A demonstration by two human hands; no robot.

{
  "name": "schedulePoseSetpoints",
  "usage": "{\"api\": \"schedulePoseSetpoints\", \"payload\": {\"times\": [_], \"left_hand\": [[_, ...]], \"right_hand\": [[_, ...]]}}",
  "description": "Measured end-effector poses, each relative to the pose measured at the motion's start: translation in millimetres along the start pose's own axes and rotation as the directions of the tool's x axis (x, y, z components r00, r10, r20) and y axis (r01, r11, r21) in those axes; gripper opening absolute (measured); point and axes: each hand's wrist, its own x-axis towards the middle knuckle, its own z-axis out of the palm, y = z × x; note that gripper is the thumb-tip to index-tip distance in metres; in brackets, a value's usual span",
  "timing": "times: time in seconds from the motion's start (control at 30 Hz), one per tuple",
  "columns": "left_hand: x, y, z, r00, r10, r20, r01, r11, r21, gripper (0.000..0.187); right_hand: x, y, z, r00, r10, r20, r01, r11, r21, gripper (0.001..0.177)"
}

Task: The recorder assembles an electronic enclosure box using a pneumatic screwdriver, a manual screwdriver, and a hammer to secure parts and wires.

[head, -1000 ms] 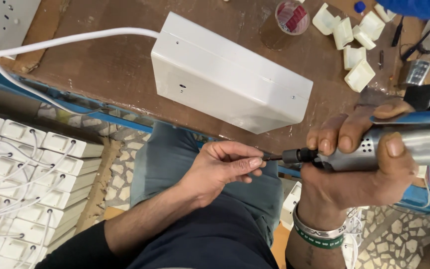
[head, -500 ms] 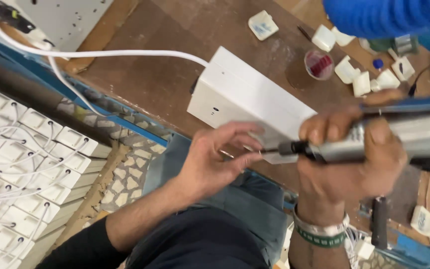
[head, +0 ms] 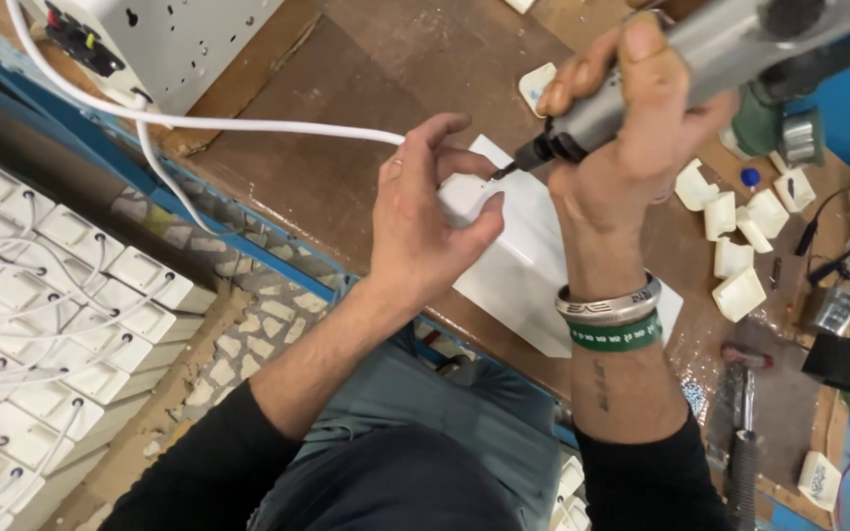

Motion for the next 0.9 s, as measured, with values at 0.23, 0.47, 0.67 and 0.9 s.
{"api": "schedulePoseSetpoints", "payload": {"times": [0.23,0.47,0.67,0.9], "left_hand": [[-2,-3,7,0.994,-0.108,-0.011,0.106,0.987,-0.117,0.066],[-4,-5,11,0.991,-0.125,-0.036,0.117,0.977,-0.177,0.064],[-6,-2,15,0.98,-0.19,-0.061,0.173,0.961,-0.215,0.064],[-8,-3,17,0.971,-0.222,-0.089,0.199,0.956,-0.215,0.062]], "right_hand": [[0,6,-9,1.0,0.016,-0.01,-0.016,1.0,0.012,0.014],[-1,7,-2,0.999,0.03,0.024,-0.03,0.999,0.02,0.016],[-9,11,-9,0.985,0.138,0.103,-0.145,0.987,0.066,0.019],[-8,10,-9,0.962,0.255,0.097,-0.26,0.965,0.041,0.03]]}}
